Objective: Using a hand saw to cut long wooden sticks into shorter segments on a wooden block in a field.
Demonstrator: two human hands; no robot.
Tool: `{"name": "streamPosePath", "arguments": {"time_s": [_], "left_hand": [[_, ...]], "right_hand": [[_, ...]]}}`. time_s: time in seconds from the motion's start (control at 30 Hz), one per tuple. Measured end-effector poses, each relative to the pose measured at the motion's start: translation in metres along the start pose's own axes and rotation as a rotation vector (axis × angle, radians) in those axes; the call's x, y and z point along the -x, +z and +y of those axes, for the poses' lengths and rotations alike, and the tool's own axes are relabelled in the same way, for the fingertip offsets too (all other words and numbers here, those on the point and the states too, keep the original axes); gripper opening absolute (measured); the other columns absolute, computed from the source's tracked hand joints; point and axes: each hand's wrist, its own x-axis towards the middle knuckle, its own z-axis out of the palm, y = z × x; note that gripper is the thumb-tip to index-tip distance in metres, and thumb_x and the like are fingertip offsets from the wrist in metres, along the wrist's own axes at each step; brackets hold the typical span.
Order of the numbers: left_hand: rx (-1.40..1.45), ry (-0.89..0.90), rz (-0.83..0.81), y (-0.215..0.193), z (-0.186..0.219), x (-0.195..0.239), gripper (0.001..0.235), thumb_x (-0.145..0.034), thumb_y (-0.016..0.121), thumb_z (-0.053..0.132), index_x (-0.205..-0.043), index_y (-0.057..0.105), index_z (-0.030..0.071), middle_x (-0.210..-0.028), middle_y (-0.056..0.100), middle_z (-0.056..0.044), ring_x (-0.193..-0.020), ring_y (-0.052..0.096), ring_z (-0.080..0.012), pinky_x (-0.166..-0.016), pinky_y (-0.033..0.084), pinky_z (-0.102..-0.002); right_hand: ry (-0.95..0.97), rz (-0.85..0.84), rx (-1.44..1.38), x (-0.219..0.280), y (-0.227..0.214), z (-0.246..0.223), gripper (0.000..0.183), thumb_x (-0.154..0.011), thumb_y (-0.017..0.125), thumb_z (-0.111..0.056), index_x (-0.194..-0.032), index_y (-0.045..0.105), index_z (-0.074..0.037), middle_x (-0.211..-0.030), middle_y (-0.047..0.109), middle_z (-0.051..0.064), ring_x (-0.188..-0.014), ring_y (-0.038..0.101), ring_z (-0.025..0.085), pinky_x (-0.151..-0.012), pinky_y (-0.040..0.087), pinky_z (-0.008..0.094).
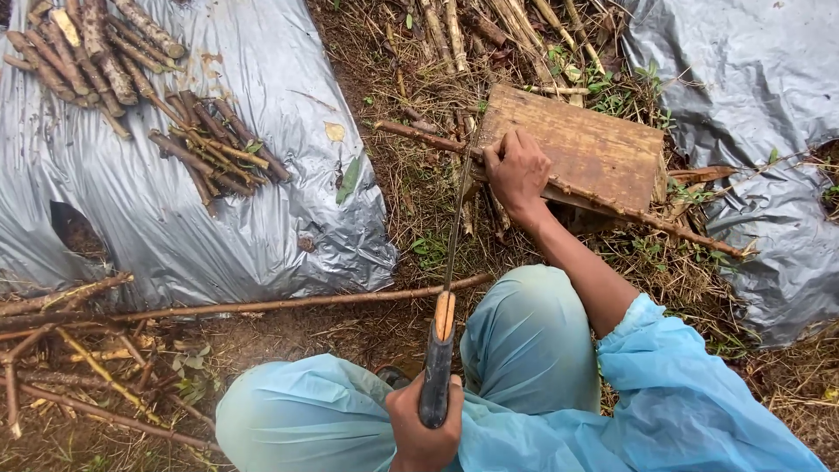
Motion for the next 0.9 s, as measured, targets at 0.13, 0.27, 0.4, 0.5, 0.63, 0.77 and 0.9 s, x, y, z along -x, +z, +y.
{"name": "streamPosePath", "arguments": {"time_s": [0.13,0.27,0.4,0.5,0.63,0.77,0.9], "left_hand": [[0.007,0.127,-0.077,0.001,0.015,-0.010,0.029,-0.085,0.073,0.022,-0.062,0.059,0.012,-0.047,0.054,0.001,-0.035,0.049,-0.0135,-0.036,0.045,-0.033],[-0.016,0.053,-0.102,-0.020,0.002,-0.009,0.033,-0.086,0.073,0.024,-0.061,0.056,0.014,-0.050,0.049,0.002,-0.042,0.046,-0.0146,-0.043,0.043,-0.034],[-0.071,-0.103,0.018,-0.030,-0.032,0.027,0.033,-0.073,0.080,0.031,-0.055,0.062,0.011,-0.042,0.047,-0.002,-0.034,0.045,-0.0162,-0.043,0.042,-0.035],[-0.033,-0.070,0.049,-0.030,-0.024,0.020,0.037,-0.075,0.079,0.033,-0.053,0.060,0.011,-0.039,0.041,0.000,-0.032,0.039,-0.0137,-0.040,0.037,-0.034],[0.006,0.078,-0.071,-0.005,0.000,-0.026,0.035,-0.086,0.073,0.022,-0.058,0.053,0.015,-0.046,0.045,0.002,-0.037,0.042,-0.0142,-0.040,0.041,-0.033],[0.097,0.145,-0.115,0.016,0.011,-0.052,0.036,-0.089,0.068,0.014,-0.059,0.048,0.016,-0.048,0.045,0.003,-0.037,0.041,-0.0122,-0.034,0.039,-0.032],[0.067,0.048,-0.126,0.000,-0.003,-0.017,0.033,-0.089,0.071,0.019,-0.061,0.054,0.014,-0.049,0.047,0.002,-0.038,0.044,-0.0126,-0.036,0.043,-0.032]], "right_hand": [[-0.008,0.003,-0.004,-0.004,-0.001,0.001,0.020,-0.100,0.056,-0.027,-0.081,0.050,-0.021,-0.073,0.052,-0.006,-0.062,0.044,0.008,-0.050,0.036,0.024],[0.052,-0.058,-0.014,-0.006,-0.003,-0.001,0.024,-0.099,0.058,-0.031,-0.078,0.050,-0.021,-0.073,0.052,-0.006,-0.062,0.044,0.009,-0.051,0.035,0.026],[0.044,-0.086,-0.023,-0.002,-0.004,0.000,0.024,-0.098,0.058,-0.028,-0.077,0.049,-0.020,-0.073,0.052,-0.005,-0.061,0.044,0.009,-0.049,0.037,0.025],[0.007,-0.046,-0.020,-0.001,-0.006,-0.002,0.022,-0.097,0.055,-0.028,-0.077,0.048,-0.021,-0.072,0.050,-0.006,-0.060,0.040,0.008,-0.049,0.031,0.024],[-0.111,0.007,-0.016,0.006,-0.008,-0.001,0.023,-0.097,0.057,-0.025,-0.077,0.047,-0.018,-0.070,0.048,-0.004,-0.060,0.040,0.009,-0.048,0.030,0.024],[-0.077,-0.023,-0.016,0.004,-0.006,0.004,0.025,-0.100,0.056,-0.028,-0.077,0.049,-0.018,-0.070,0.052,-0.004,-0.058,0.042,0.009,-0.046,0.032,0.024],[-0.020,-0.071,-0.036,-0.002,-0.010,-0.002,0.029,-0.100,0.055,-0.032,-0.077,0.047,-0.018,-0.070,0.050,-0.003,-0.059,0.038,0.009,-0.048,0.030,0.025]]}}
